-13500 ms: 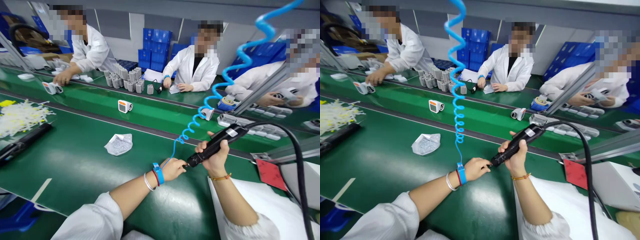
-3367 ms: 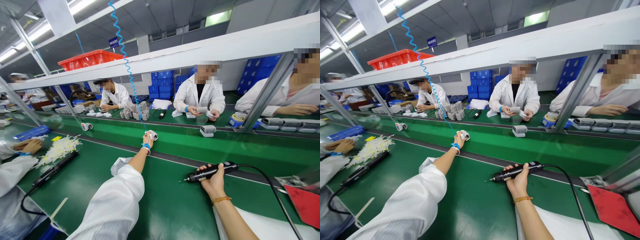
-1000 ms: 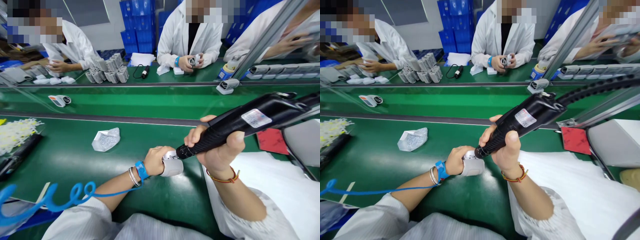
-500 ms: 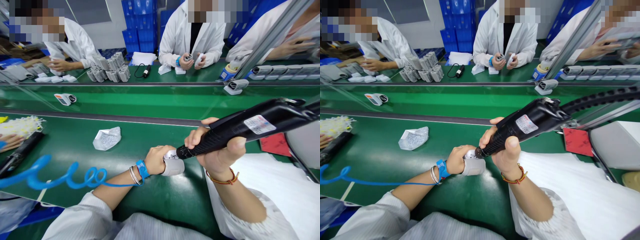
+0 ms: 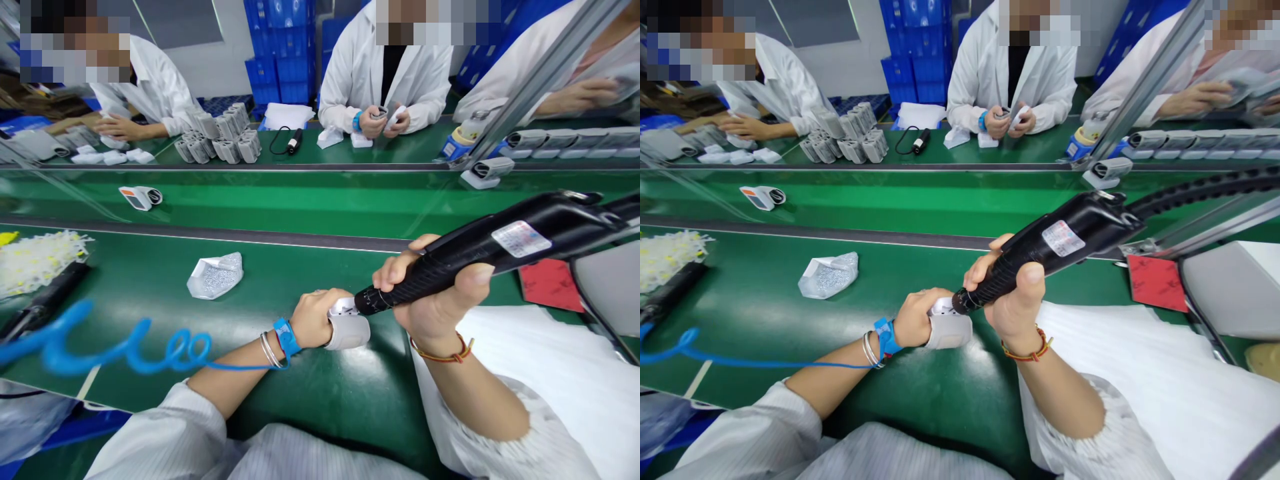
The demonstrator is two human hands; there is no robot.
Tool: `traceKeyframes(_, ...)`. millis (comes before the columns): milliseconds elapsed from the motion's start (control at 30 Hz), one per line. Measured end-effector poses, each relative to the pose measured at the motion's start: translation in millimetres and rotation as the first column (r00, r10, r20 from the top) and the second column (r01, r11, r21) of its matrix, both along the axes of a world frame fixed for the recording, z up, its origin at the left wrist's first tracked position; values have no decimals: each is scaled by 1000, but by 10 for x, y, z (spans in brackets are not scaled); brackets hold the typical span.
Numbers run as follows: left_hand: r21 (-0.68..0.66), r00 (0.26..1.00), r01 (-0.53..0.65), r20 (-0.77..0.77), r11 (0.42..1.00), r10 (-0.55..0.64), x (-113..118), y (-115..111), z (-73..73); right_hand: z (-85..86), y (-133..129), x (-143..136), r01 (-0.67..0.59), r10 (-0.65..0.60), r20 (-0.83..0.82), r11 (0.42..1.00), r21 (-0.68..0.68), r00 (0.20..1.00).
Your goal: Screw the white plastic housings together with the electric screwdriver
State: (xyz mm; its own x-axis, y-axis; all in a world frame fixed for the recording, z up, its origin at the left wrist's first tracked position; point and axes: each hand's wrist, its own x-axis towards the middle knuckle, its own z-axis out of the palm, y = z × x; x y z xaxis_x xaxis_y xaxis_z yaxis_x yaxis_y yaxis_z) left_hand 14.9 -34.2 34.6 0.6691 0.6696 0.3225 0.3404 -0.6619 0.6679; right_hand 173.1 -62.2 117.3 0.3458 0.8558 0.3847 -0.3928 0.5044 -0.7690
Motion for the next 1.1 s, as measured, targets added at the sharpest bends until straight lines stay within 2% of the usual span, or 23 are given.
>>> traceKeyframes(667,-49,1000,-25,-6,998,25,14,-2,-15,-46,27,-9,-6,6,-3,1000,-20,1000)
traceKeyframes(900,-30,999,-32,-28,999,31,23,-19,10,-25,46,17,1,-3,-37,999,-38,999)
traceKeyframes(1000,-47,998,-32,-53,998,29,6,9,-12,-3,116,187,56,-76,-141,989,-140,987)
traceKeyframes(1100,-44,993,-78,-89,996,74,-38,121,-75,-72,235,446,168,-254,-311,946,-278,916)
